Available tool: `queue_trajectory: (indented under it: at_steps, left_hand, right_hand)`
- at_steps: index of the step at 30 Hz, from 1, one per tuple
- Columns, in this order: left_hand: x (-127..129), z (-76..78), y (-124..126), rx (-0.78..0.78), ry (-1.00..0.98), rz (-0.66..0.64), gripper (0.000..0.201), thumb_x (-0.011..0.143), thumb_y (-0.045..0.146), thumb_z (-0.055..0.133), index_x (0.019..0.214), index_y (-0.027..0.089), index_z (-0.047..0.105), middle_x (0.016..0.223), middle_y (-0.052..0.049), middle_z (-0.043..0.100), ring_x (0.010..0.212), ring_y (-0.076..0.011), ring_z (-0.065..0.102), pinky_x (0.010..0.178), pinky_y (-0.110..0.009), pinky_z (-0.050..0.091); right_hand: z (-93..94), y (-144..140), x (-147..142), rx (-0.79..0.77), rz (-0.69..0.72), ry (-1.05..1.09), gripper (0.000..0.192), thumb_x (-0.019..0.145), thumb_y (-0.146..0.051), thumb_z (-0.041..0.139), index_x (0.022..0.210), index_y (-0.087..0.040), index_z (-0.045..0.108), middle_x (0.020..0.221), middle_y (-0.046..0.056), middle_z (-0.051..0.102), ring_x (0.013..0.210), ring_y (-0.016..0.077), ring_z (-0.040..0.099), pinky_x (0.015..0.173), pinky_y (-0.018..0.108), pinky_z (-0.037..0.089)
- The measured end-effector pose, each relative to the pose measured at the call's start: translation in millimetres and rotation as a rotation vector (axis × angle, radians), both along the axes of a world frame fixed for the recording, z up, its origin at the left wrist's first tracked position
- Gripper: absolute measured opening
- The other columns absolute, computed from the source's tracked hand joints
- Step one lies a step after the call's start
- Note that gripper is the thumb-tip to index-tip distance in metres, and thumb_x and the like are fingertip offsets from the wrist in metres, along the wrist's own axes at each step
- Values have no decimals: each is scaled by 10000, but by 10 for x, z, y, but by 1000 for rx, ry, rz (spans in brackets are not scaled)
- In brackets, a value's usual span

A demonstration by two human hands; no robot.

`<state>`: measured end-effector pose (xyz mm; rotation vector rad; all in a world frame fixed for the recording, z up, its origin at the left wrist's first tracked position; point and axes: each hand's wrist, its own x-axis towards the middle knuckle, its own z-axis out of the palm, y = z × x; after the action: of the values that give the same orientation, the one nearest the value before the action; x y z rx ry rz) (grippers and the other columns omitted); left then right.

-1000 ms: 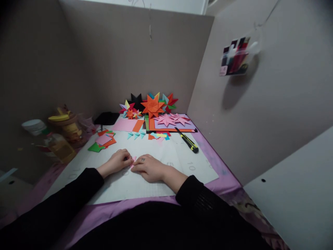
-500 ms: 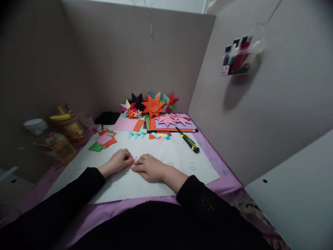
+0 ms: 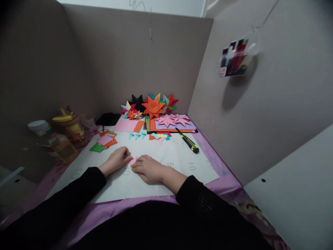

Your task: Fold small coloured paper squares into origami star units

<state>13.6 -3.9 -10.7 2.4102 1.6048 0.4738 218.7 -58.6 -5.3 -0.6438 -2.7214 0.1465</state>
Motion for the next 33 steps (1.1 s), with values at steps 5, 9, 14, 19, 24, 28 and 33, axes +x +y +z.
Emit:
queue_trajectory:
  at_steps: [5,9,14,19,24,28,33]
  left_hand:
    - [-34,14,21,5,8,27,201,737,387,561,776,199,502,808,-31,582,758,-188,531,641,-276,365]
    - [-34,10,19,4,3,16,195,740,382,557,786,200,506,824,-32,591,760,-191,532,633,-277,357]
    - [-65,29,35,-8,10,3,190,733,376,569,778,198,521,810,-35,593,767,-195,538,638,-277,363]
    - [-95,22,47,7,18,15,146,768,340,539,788,195,528,822,-43,604,785,-206,549,650,-290,380]
    - [-89,19,-18,92,-156,20,243,849,298,399,1035,171,490,975,-80,585,880,-204,552,762,-318,412]
    - [-52,6,-78,79,-143,-146,560,703,414,607,1175,163,442,1081,-112,537,998,-256,509,852,-372,398]
    - [-19,-59,-44,-8,-85,-101,599,712,447,592,1208,150,432,1066,-116,540,994,-264,522,839,-366,408]
  right_hand:
    - [55,-50,-15,13,-5,-28,273,832,-166,467,1088,-197,559,1163,63,597,1043,202,467,956,402,292]
    - [96,-87,-12,43,-5,-66,254,841,-190,469,1082,-212,546,1086,65,624,989,202,480,965,421,269]
    - [85,-104,6,75,-57,-90,300,852,-217,456,1143,-175,516,807,75,629,968,213,483,979,419,257]
    - [48,-99,10,80,-60,-75,326,830,-219,476,1147,-164,525,715,64,592,940,215,481,963,403,277]
    - [26,-88,2,63,-65,-50,343,817,-204,484,1155,-162,515,725,65,594,932,215,471,964,407,272]
    - [17,-82,3,48,-55,-40,322,822,-200,475,1137,-156,525,727,72,584,924,224,470,930,408,303]
    - [-53,-39,36,-68,-32,61,448,786,-178,506,1232,-174,468,894,96,608,973,229,482,931,426,325]
